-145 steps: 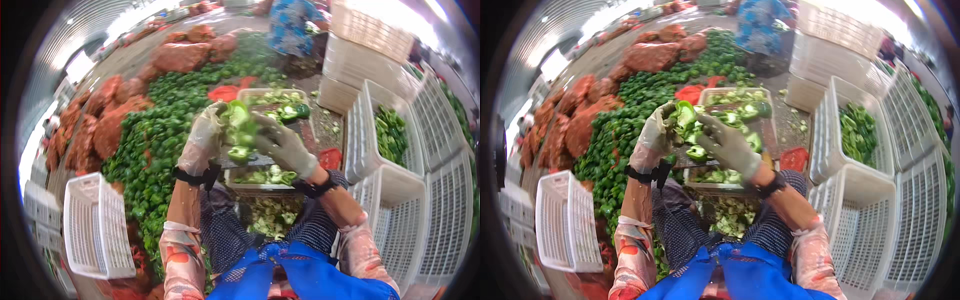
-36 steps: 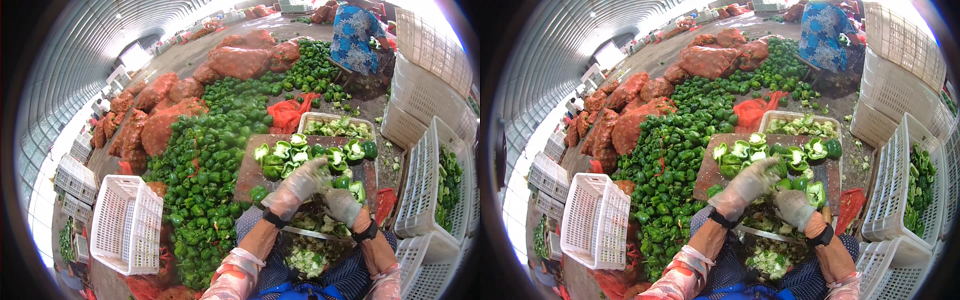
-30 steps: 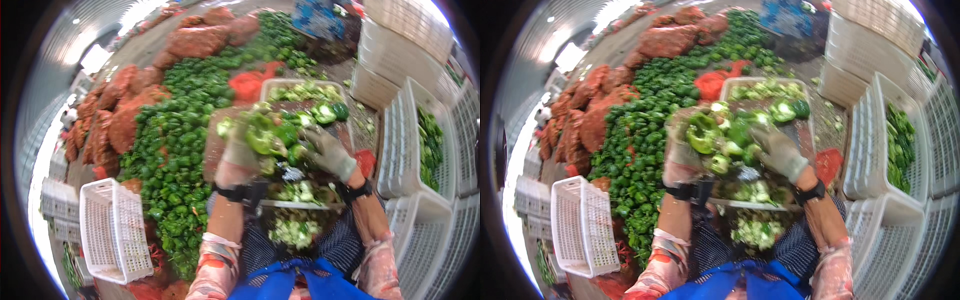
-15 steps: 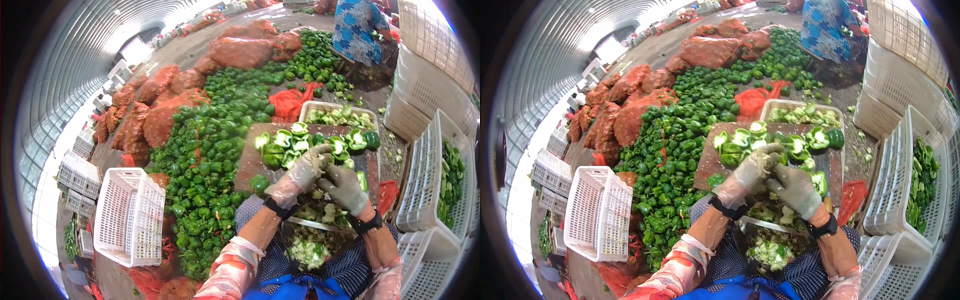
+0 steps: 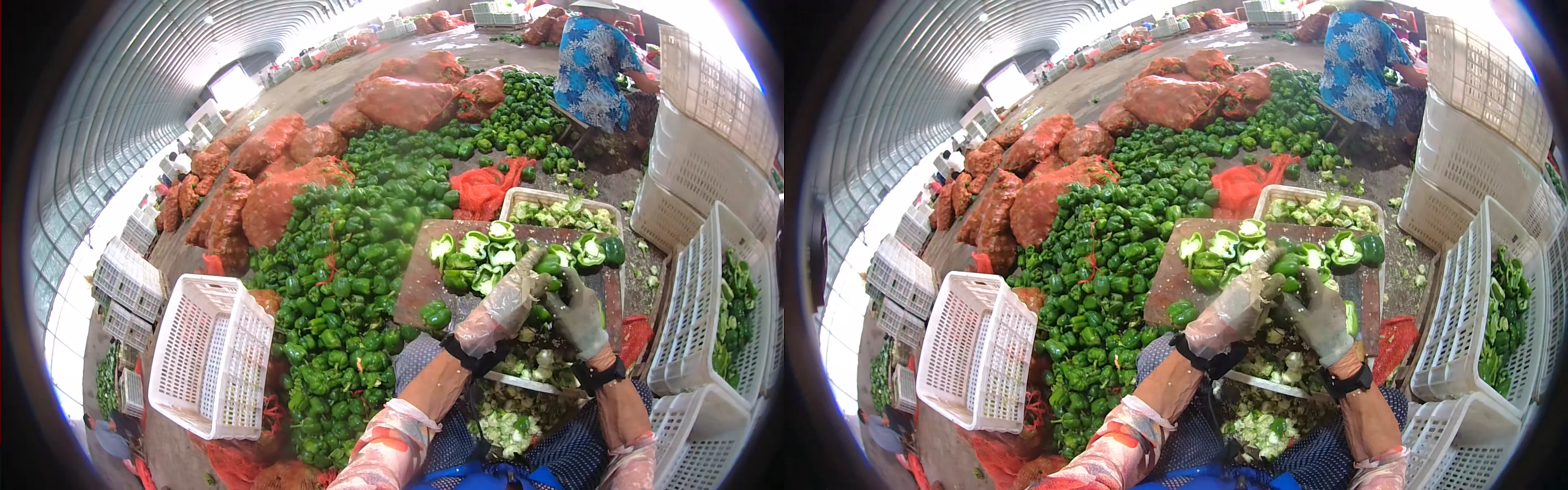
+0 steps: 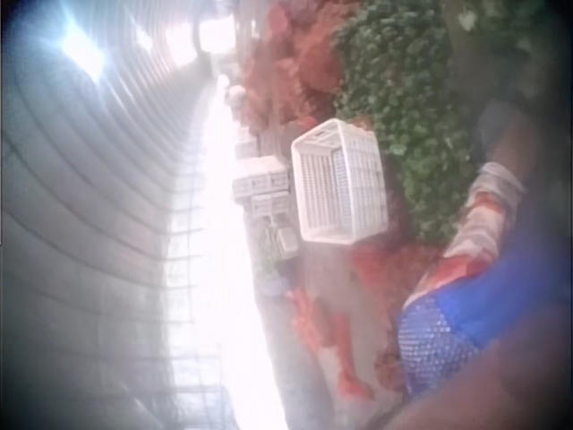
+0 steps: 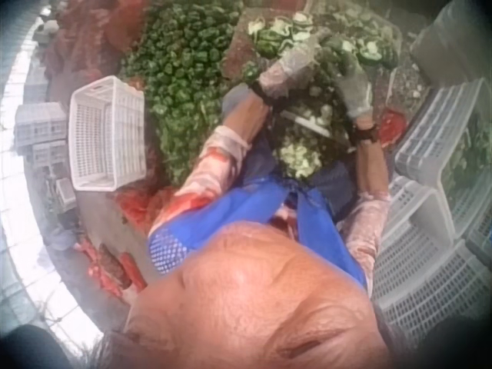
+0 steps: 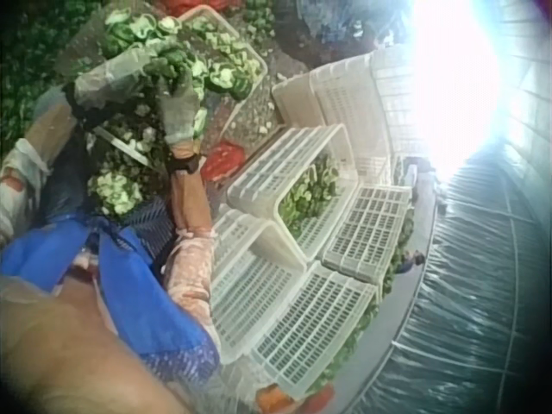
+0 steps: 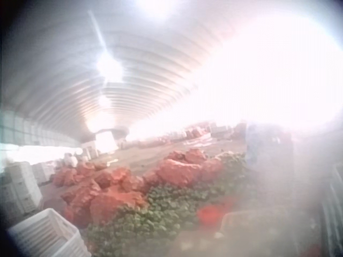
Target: Processing and cutting green bell peppers at an agricultural facility.
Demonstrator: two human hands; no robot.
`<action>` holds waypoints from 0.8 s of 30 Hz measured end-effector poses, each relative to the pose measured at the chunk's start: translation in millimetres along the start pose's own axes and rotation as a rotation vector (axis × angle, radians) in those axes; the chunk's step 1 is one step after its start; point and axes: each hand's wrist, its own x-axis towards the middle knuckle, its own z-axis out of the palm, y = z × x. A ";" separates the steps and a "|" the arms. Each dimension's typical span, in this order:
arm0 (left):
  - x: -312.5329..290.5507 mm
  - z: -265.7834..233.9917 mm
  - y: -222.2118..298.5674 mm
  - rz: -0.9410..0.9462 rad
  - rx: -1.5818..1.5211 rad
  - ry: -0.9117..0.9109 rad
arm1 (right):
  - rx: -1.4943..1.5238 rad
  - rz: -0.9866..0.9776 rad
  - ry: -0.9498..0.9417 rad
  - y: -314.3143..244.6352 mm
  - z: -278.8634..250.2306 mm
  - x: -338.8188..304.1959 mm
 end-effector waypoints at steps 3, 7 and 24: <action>-8.4 0.8 10.2 -0.136 0.106 -0.084 | 0.154 -0.046 0.045 1.5 -2.5 -2.5; -4.4 4.0 -13.2 -0.016 -0.221 -0.042 | 0.918 0.281 -0.179 -26.2 -49.1 -8.8; 6.5 23.3 -1.5 0.207 -0.118 0.045 | 0.778 0.282 -0.138 31.1 -68.3 -2.3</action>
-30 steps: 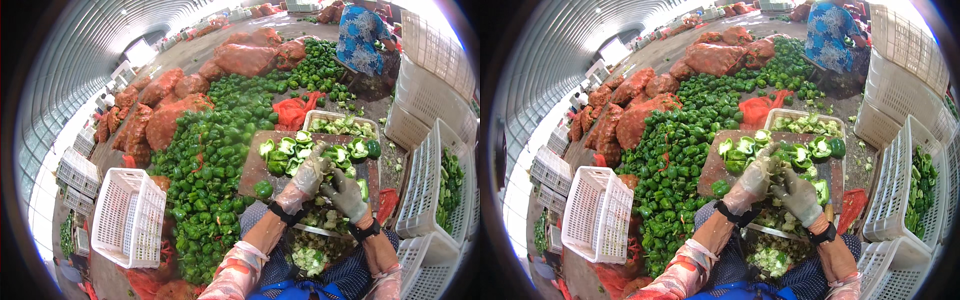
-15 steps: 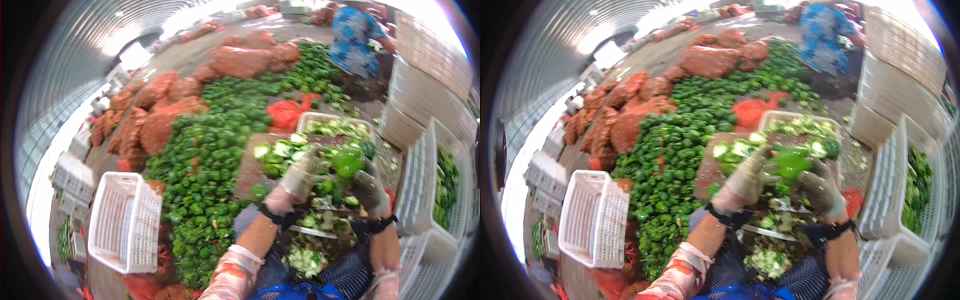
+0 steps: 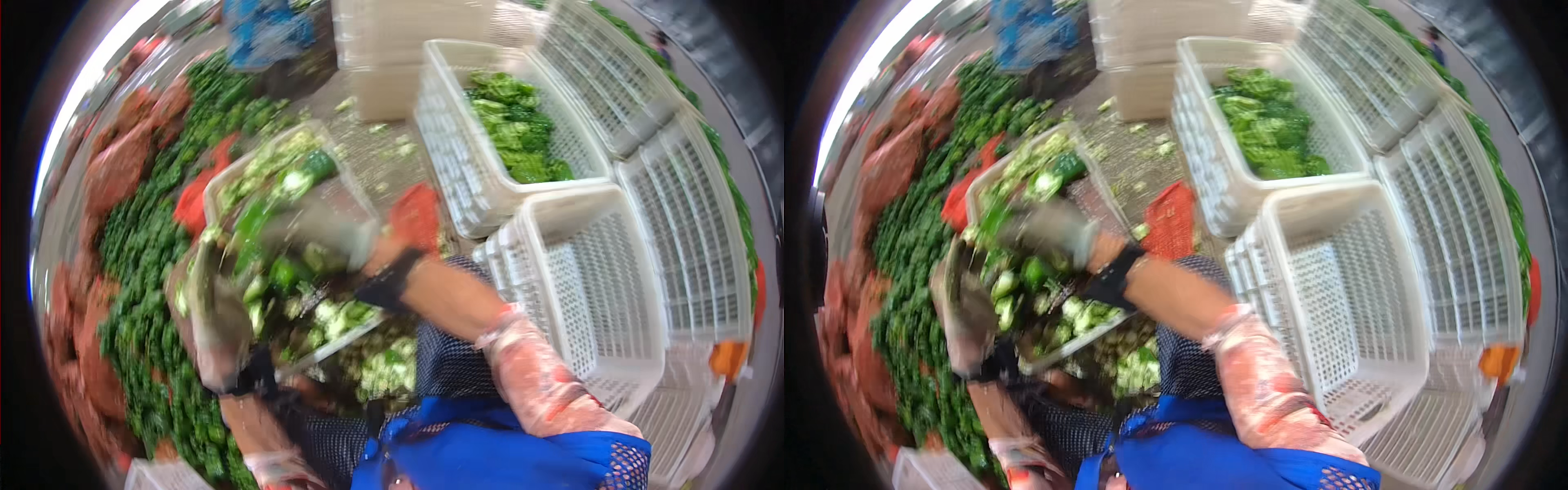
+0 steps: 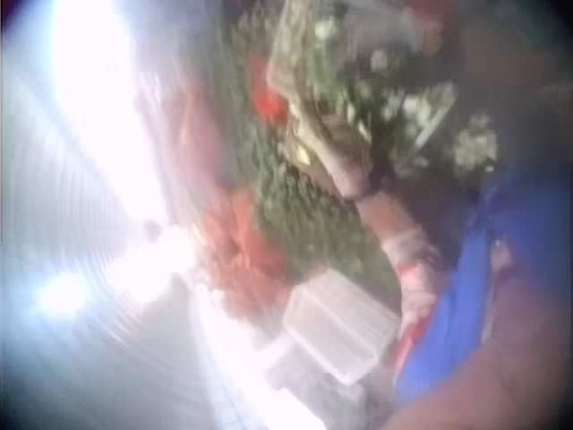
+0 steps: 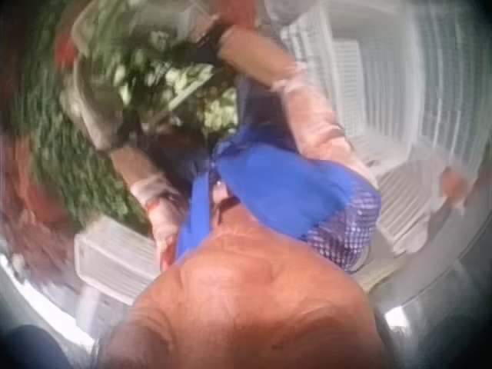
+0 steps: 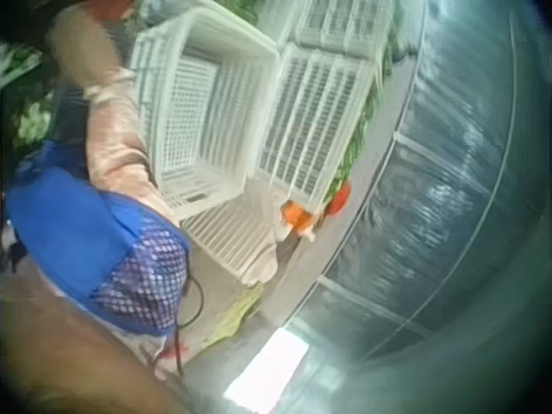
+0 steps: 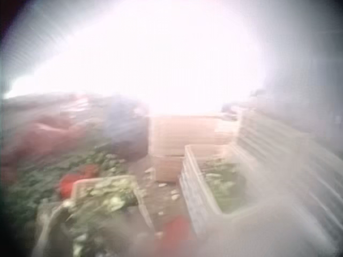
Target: Processing and cutting green bell peppers at an agricultural facility.
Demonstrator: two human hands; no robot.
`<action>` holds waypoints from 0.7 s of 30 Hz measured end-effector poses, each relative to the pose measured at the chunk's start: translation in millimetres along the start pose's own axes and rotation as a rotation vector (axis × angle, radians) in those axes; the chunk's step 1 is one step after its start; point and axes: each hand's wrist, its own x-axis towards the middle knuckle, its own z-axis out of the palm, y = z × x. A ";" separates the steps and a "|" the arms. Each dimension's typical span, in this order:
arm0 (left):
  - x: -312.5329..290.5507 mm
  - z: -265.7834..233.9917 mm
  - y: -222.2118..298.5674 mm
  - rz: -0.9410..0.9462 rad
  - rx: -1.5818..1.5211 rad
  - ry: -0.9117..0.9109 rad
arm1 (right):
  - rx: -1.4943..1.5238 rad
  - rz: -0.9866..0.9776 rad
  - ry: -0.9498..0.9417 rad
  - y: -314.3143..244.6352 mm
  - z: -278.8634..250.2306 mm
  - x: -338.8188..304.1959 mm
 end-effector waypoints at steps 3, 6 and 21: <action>-3.3 -25.7 -1.0 -0.146 -0.267 0.202 | 0.664 -0.402 0.096 -11.5 -82.8 -11.0; 3.5 -37.2 -0.1 -0.086 -0.319 0.112 | 0.889 -0.615 0.091 -32.3 -143.5 -31.1; -18.2 -49.6 -5.6 -0.231 -0.073 0.046 | -1.447 0.390 -0.103 57.9 21.6 27.9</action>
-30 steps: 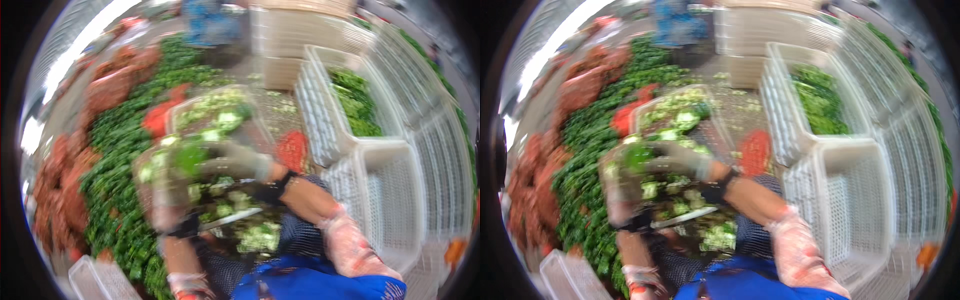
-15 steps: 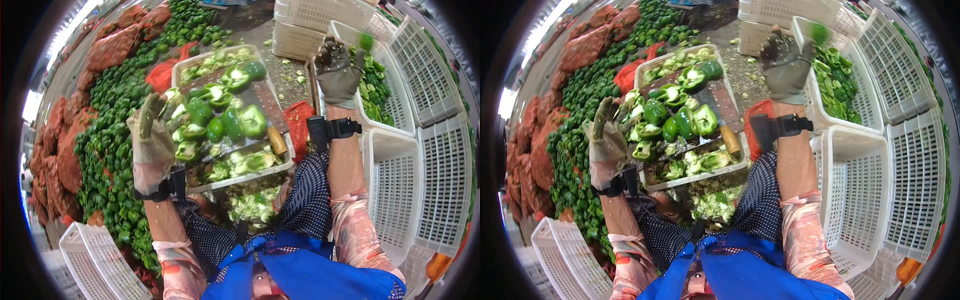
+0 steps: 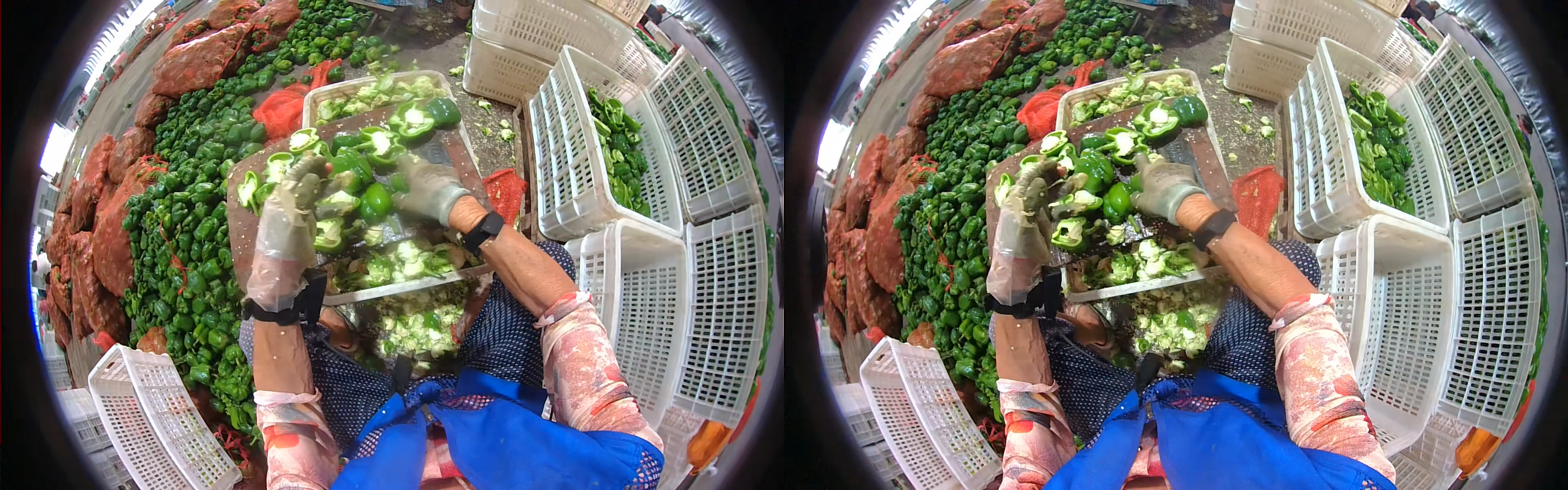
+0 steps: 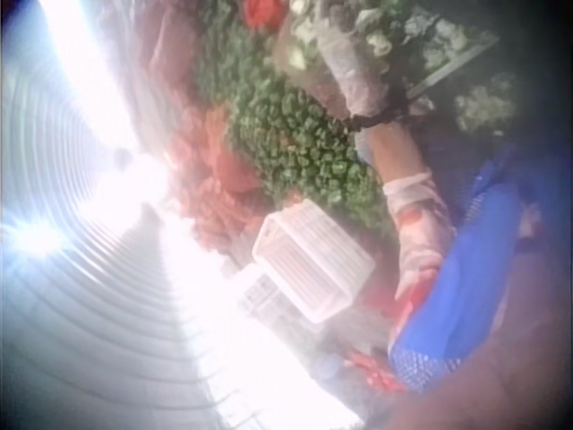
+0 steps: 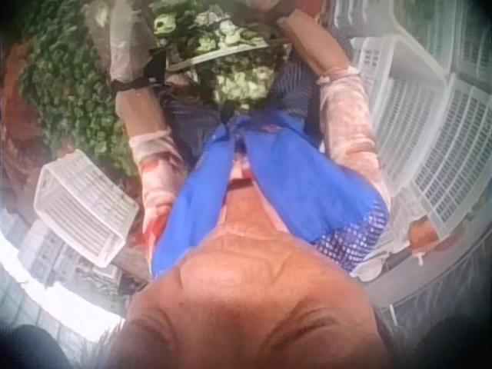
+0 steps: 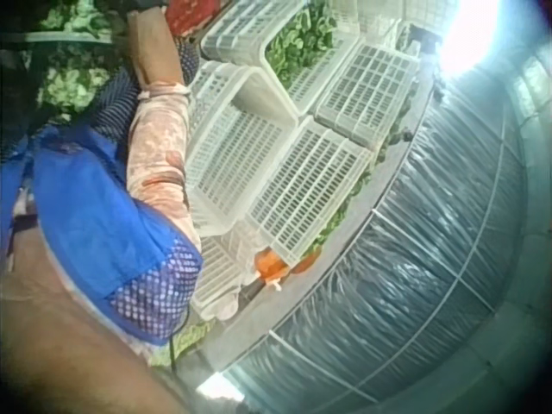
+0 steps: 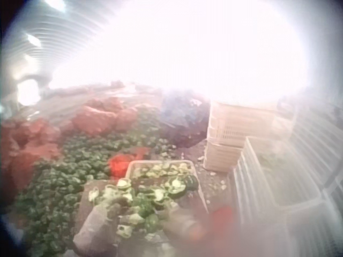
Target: Processing and cutting green bell peppers at an agricultural facility.
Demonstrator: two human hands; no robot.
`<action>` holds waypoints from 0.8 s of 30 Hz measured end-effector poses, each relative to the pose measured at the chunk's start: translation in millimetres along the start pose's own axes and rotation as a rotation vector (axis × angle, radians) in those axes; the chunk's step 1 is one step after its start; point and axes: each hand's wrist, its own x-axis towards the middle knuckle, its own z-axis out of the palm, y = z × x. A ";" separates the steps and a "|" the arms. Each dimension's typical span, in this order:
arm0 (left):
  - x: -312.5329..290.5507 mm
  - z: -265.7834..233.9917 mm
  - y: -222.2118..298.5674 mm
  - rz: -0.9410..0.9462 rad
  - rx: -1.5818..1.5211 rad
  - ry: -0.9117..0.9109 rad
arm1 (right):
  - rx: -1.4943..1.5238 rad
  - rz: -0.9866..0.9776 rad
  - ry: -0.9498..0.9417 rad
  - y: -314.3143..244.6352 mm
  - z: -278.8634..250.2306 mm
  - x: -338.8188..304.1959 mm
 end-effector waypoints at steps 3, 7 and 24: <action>-3.1 -8.5 -0.3 0.003 0.168 0.012 | 0.418 0.117 -0.001 5.9 -8.4 6.4; -1.3 9.1 -7.0 -0.055 0.097 0.017 | 0.839 0.001 0.234 16.2 -20.8 -9.1; 0.8 24.1 -30.7 0.243 0.425 -0.069 | 1.131 -0.413 0.106 -22.4 -22.7 -52.7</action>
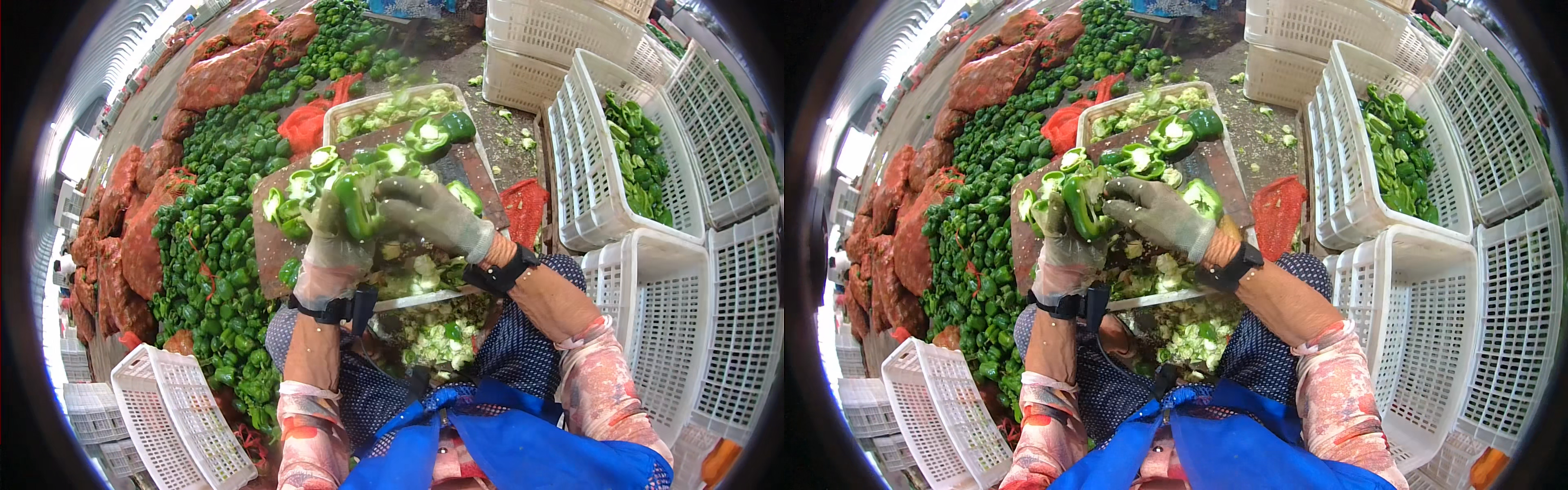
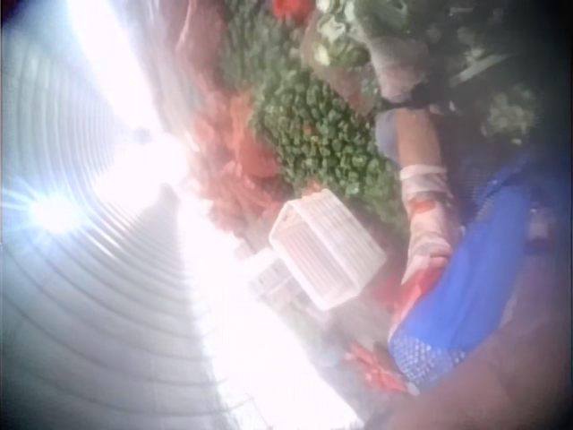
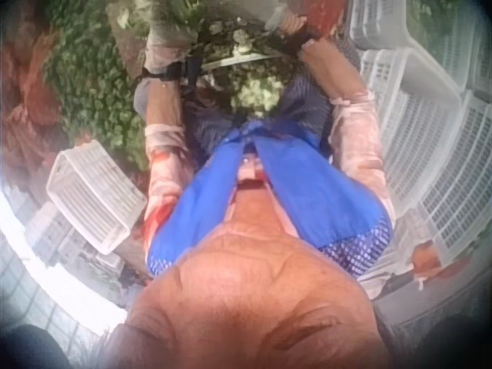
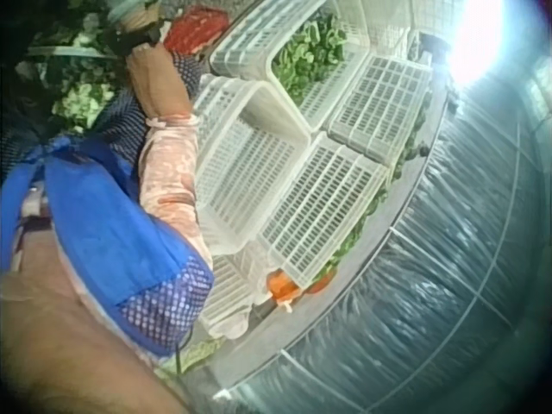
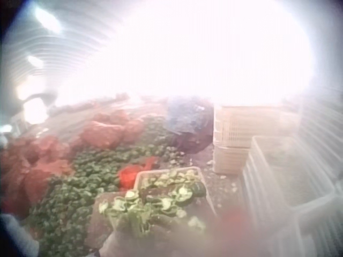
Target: Processing and cutting green bell peppers at an agricultural facility.
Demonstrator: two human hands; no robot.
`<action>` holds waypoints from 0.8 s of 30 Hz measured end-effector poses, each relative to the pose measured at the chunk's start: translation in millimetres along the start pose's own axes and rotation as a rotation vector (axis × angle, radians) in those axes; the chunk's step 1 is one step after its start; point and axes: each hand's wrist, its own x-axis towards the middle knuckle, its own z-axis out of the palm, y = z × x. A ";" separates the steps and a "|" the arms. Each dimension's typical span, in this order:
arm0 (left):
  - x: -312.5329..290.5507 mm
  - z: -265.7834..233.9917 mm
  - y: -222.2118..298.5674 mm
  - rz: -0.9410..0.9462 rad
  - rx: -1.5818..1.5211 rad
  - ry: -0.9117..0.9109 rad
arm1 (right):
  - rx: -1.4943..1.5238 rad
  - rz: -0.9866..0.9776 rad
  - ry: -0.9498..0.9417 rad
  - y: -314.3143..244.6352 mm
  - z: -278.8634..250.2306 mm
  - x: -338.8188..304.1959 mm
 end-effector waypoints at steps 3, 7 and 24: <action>6.6 2.6 23.6 -0.322 -0.613 -0.024 | 0.532 0.251 -0.061 -14.1 -0.2 -13.0; -2.3 -1.0 31.5 -0.230 -0.574 -0.078 | 0.999 0.137 -0.159 -3.6 16.5 -14.7; 2.0 -6.5 44.0 -0.520 -0.658 -0.035 | 0.170 0.038 -0.089 -20.2 -2.0 -10.8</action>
